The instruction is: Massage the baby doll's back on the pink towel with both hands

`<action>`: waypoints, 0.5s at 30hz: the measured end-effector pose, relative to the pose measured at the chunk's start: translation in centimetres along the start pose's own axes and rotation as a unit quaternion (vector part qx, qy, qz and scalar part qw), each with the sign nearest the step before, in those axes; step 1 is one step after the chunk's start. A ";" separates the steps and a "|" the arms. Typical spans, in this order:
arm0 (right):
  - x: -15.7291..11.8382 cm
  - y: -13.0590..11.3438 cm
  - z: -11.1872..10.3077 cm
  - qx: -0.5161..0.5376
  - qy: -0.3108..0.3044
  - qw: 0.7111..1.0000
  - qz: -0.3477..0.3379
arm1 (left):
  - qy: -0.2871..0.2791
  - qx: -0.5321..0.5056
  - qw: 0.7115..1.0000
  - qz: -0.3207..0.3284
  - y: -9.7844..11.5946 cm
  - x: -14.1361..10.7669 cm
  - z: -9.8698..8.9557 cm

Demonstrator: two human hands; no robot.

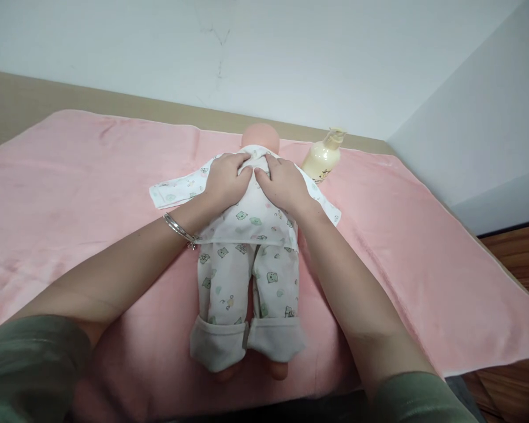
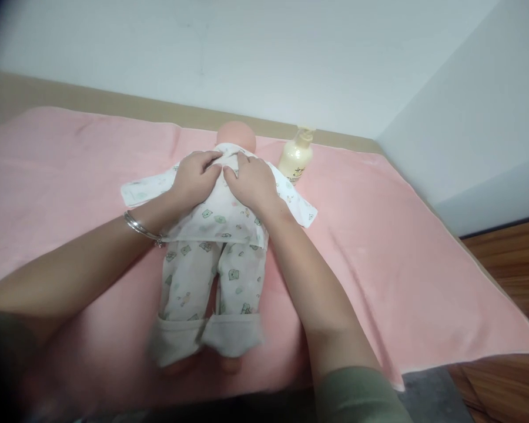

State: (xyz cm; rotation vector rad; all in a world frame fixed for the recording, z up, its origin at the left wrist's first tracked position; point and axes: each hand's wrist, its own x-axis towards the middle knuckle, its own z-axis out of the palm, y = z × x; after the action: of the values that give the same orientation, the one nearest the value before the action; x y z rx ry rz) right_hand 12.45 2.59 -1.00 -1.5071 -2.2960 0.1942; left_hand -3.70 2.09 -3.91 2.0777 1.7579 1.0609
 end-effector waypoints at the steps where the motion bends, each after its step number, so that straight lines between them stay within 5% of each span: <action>1: 0.0 0.0 0.0 -0.002 0.000 1.000 0.001 | 0.005 -0.001 1.000 -0.002 -0.2 0.1 0.1; 15: 0.1 -0.8 -0.3 -0.038 0.016 0.999 0.029 | 0.013 0.015 1.000 -0.016 -0.2 0.2 0.6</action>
State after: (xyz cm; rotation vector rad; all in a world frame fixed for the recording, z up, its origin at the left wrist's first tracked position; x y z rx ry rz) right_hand 11.90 2.30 -0.45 -1.6039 -2.2593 0.0981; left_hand -3.47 2.51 -4.41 2.0558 1.8238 1.0624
